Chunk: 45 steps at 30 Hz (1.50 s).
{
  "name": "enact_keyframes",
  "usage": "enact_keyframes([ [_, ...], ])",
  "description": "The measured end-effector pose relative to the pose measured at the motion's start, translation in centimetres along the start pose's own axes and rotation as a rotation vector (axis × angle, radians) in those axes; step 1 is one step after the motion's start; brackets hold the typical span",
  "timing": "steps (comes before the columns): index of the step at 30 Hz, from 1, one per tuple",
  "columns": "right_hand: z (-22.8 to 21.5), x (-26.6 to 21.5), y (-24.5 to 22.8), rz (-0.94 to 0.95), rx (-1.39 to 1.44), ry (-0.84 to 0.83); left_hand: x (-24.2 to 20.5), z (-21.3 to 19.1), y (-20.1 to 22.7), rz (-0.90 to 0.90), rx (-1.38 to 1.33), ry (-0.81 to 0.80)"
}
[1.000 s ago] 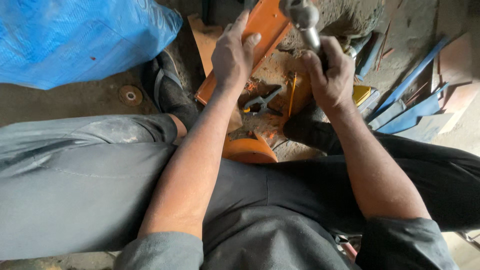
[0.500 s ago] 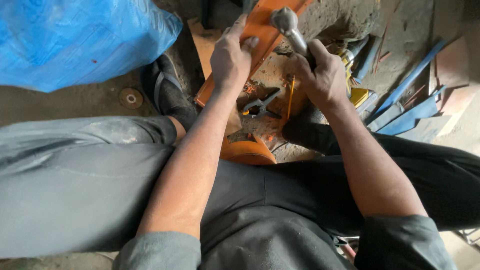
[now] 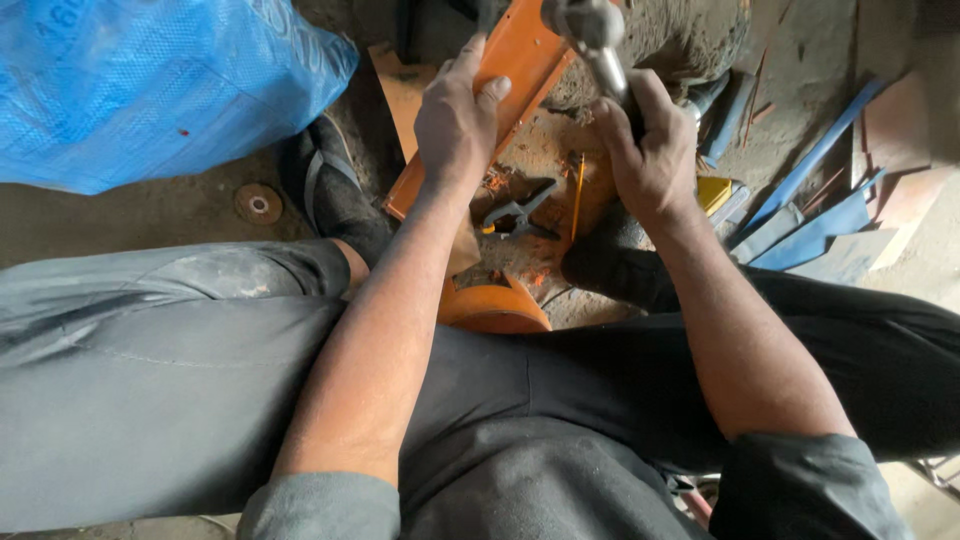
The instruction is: The person assembles an orange metal piece by hammering nails into pre-drilled holes, using pliers to bend and secure the edges, and clamping the piece to a wooden block for stability. The person repeatedly flips and repositions the piece to work on different sections.
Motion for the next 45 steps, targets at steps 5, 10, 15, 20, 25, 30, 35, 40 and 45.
enact_keyframes([
  [5,0.3,0.4,1.2,0.175,-0.141,-0.086,0.8,0.0,0.4,-0.091,-0.041,-0.083],
  [10,-0.9,1.1,1.5,0.12,0.058,0.033,0.4,-1.7,1.0,-0.115,-0.068,-0.108],
  [15,-1.7,0.4,1.8,0.107,0.204,0.111,0.5,-4.1,1.8,-0.048,0.017,-0.002],
  [20,-0.8,0.4,2.0,0.058,0.219,0.101,-0.4,-6.0,-0.3,-0.192,0.042,-0.047],
  [25,-0.6,0.1,2.5,0.089,0.18,0.112,-0.5,-6.6,-1.7,-0.142,-0.031,0.012],
  [30,-0.4,0.3,1.9,0.032,0.088,0.103,-1.3,-6.2,-1.6,-0.031,-0.034,-0.027],
  [35,0.1,0.0,2.2,0.07,0.068,0.082,-2.2,-5.8,-2.1,-0.105,0.0,-0.061],
  [40,0.6,-0.4,1.9,0.055,0.027,0.037,-2.1,-5.6,-2.0,-0.074,0.045,-0.044],
  [45,0.9,-0.7,0.8,-0.047,0.077,0.001,-2.2,-5.2,-2.1,-0.067,0.095,0.0],
])
Point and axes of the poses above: each hand's wrist, its own x-axis towards the middle knuckle, its own z-axis out of the palm, y = z × x, the point moved 4 cm from there along x, towards the middle knuckle, and after that the axes turned 5 degrees about x, right-handed, at the moved point
